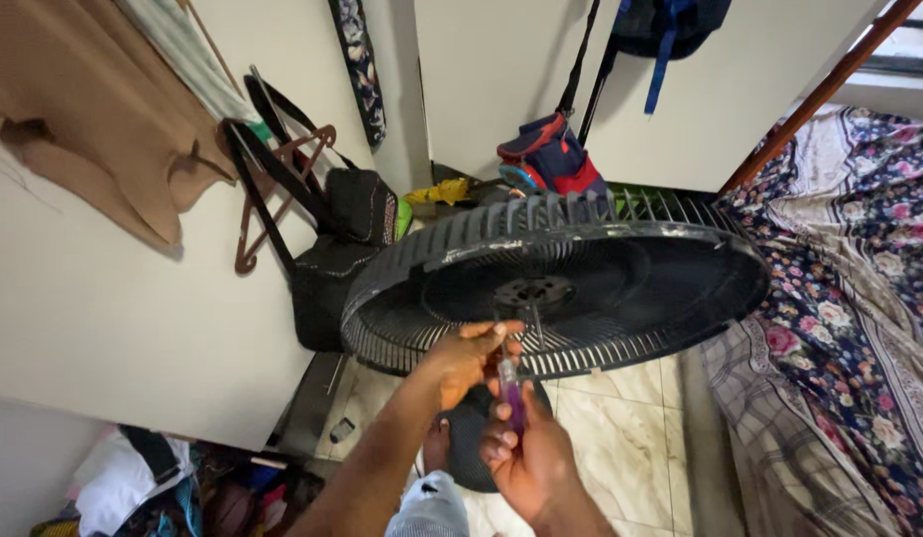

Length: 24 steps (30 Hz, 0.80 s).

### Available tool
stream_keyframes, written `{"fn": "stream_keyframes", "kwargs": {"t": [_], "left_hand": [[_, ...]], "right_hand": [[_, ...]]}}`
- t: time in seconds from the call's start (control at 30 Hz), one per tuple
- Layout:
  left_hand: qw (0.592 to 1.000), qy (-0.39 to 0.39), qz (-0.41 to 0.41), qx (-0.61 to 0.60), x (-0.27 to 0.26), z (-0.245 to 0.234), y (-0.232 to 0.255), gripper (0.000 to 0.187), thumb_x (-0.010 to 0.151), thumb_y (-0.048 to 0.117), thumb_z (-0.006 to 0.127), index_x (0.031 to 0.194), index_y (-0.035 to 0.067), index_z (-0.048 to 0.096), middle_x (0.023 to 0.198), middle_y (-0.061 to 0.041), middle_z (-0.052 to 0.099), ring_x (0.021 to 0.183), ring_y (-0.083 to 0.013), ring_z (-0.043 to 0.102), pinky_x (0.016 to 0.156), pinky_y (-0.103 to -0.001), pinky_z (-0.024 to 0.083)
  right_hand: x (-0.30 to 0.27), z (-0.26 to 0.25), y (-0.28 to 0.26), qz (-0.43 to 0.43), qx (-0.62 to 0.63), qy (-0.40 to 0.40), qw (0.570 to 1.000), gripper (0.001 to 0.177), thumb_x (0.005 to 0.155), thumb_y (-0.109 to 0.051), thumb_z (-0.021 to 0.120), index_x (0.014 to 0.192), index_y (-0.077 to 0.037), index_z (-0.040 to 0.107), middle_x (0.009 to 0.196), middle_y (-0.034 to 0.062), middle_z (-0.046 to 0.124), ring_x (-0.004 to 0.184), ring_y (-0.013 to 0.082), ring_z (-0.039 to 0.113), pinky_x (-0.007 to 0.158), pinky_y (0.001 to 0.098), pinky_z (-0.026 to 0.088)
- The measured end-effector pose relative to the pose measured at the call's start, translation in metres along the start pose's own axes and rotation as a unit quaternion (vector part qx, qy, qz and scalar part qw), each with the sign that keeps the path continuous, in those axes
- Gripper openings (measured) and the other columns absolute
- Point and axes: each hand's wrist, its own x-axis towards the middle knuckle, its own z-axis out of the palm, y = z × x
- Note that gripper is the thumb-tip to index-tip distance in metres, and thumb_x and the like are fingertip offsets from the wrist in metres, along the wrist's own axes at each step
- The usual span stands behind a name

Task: The person uses a screwdriver to loosen the central nut on the front grill of a standing electric fan, removes the grill, and then removes the fan blades. The person then reattaches the front grill to the fan.

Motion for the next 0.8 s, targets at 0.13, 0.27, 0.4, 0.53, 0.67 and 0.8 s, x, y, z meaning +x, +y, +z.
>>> {"fn": "stream_keyframes", "kwargs": {"t": [0.13, 0.27, 0.4, 0.53, 0.67, 0.8], "left_hand": [[0.999, -0.025, 0.047, -0.011, 0.004, 0.002, -0.002, 0.037, 0.104, 0.034, 0.071, 0.118, -0.001, 0.070, 0.092, -0.005, 0.071, 0.076, -0.0136, 0.063, 0.067, -0.027, 0.052], [0.999, 0.007, 0.030, -0.036, 0.003, 0.008, -0.004, 0.034, 0.102, 0.031, 0.068, 0.118, 0.001, 0.071, 0.092, -0.003, 0.072, 0.075, -0.0138, 0.066, 0.068, -0.029, 0.054], [0.999, -0.010, 0.004, -0.034, 0.001, 0.005, -0.002, 0.030, 0.094, 0.033, 0.063, 0.114, 0.013, 0.074, 0.088, 0.002, 0.074, 0.072, -0.0109, 0.065, 0.066, -0.030, 0.056], [0.999, 0.003, 0.035, -0.007, 0.006, 0.010, -0.005, 0.037, 0.099, 0.032, 0.069, 0.121, 0.002, 0.072, 0.094, -0.004, 0.073, 0.075, -0.0126, 0.065, 0.068, -0.029, 0.053], [0.999, 0.011, 0.035, -0.018, 0.007, 0.008, -0.007, 0.038, 0.100, 0.032, 0.071, 0.118, -0.001, 0.072, 0.092, -0.004, 0.072, 0.072, -0.0123, 0.064, 0.064, -0.029, 0.052], [0.998, -0.040, 0.016, -0.034, -0.002, -0.002, 0.001, 0.036, 0.094, 0.035, 0.066, 0.119, 0.010, 0.073, 0.088, 0.001, 0.073, 0.065, -0.0108, 0.062, 0.055, -0.028, 0.050]], "right_hand": [[0.000, 0.004, 0.006, -0.108, -0.240, 0.117, 0.958, 0.028, 0.099, -0.036, 0.063, 0.111, -0.012, 0.057, 0.076, 0.0012, 0.051, 0.054, 0.0109, 0.037, 0.046, 0.0288, 0.029], [0.007, -0.001, 0.004, -0.169, -0.232, 0.089, 0.954, 0.021, 0.101, -0.028, 0.056, 0.111, -0.009, 0.060, 0.082, -0.0016, 0.059, 0.057, 0.0094, 0.042, 0.048, 0.0278, 0.034], [0.017, -0.017, -0.006, -0.014, -0.008, -0.015, 1.000, 0.032, 0.099, -0.040, 0.054, 0.107, -0.010, 0.059, 0.075, 0.0009, 0.058, 0.053, 0.0089, 0.041, 0.045, 0.0257, 0.034], [0.025, -0.021, 0.010, -0.281, -0.304, 0.074, 0.907, 0.029, 0.099, -0.036, 0.065, 0.105, -0.008, 0.057, 0.080, 0.0020, 0.059, 0.062, 0.0074, 0.047, 0.052, 0.0257, 0.040], [0.019, -0.022, 0.008, -0.142, -0.292, 0.094, 0.941, 0.025, 0.102, -0.035, 0.058, 0.104, -0.010, 0.059, 0.079, 0.0001, 0.057, 0.057, 0.0109, 0.042, 0.050, 0.0295, 0.037], [0.014, -0.020, -0.002, 0.016, -0.005, -0.075, 0.997, 0.038, 0.099, -0.043, 0.057, 0.109, -0.007, 0.063, 0.077, 0.0002, 0.060, 0.055, 0.0087, 0.045, 0.048, 0.0250, 0.038]]}}
